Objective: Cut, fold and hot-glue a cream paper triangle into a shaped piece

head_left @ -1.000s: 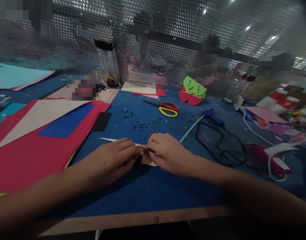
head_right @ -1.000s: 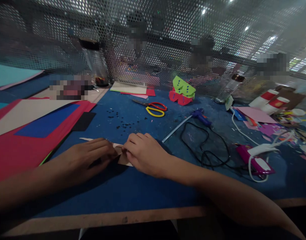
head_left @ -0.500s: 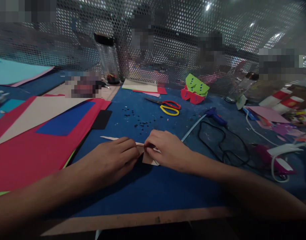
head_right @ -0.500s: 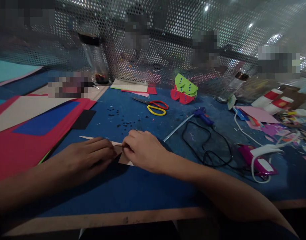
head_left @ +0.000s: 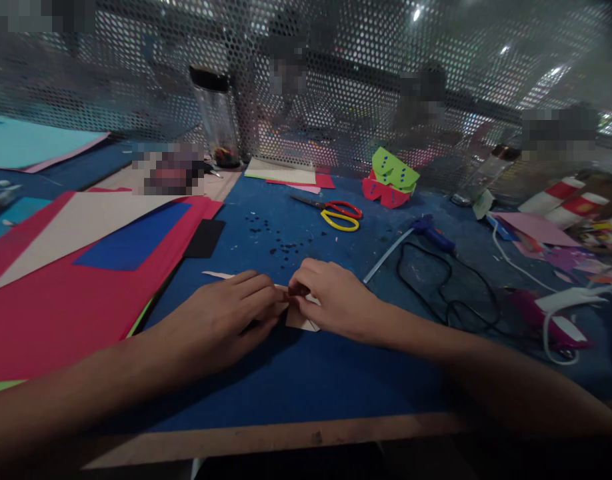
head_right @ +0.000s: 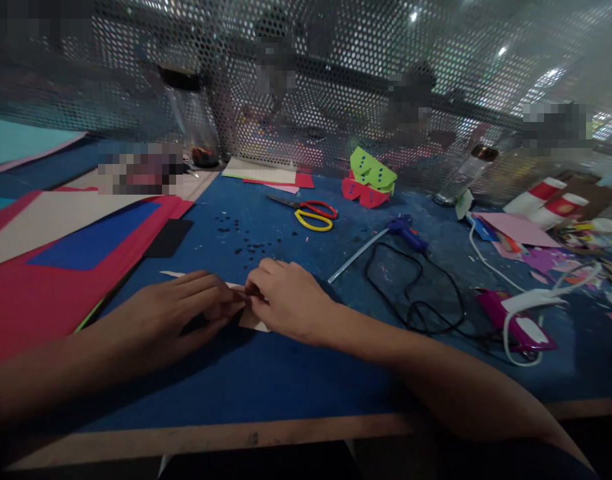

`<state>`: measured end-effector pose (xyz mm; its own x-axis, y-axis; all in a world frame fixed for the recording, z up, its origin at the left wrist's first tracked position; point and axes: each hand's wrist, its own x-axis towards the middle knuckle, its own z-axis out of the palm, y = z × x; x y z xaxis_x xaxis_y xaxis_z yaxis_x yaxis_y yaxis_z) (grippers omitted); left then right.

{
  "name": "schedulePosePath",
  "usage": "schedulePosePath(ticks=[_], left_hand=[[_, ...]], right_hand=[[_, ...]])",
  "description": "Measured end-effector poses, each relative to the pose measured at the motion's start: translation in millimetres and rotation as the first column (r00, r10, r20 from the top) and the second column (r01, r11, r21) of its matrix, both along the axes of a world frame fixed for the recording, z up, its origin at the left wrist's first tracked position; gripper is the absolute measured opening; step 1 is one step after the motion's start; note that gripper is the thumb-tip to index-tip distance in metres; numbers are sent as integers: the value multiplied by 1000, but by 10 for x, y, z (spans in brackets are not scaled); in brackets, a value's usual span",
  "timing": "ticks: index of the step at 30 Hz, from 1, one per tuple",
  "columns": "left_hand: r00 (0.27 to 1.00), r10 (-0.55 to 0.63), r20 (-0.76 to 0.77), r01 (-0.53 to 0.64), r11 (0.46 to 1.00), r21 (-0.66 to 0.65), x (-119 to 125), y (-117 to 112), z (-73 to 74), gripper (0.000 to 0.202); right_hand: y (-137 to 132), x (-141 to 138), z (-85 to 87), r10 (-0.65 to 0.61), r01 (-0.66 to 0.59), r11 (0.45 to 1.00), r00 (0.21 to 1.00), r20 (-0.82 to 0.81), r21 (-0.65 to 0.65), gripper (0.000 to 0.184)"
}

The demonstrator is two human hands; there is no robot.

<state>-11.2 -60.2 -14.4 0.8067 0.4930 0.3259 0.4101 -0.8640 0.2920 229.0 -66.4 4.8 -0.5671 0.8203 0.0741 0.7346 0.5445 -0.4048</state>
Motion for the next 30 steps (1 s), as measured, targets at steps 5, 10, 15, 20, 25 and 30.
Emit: schedulePosePath(ticks=[5,10,15,20,25,30], left_hand=[[995,90,51,-84,990,-110,49,-14,16,15],[990,123,62,-114,983,-141,64,-23,11,21],[983,171,66,-161,978,-131,69,-30,3,24],[981,190,49,-182,975,-126,69,-30,-3,23],[983,181,40,-175,978,-113,55,-32,-9,22],[987,153,41,-147,981,-123,66,-26,3,21]], right_hand=[[1,1,-1,13,-13,1000,1000,-19,6,8],[-2,-9,9,3,-3,1000,1000,-23,3,8],[-2,-7,-3,7,-7,1000,1000,-15,23,8],[-2,-4,4,4,-4,1000,1000,-13,10,7],[-8,-10,26,-2,2,1000,1000,-8,-9,7],[-6,-13,12,-14,14,1000,1000,-10,-14,7]])
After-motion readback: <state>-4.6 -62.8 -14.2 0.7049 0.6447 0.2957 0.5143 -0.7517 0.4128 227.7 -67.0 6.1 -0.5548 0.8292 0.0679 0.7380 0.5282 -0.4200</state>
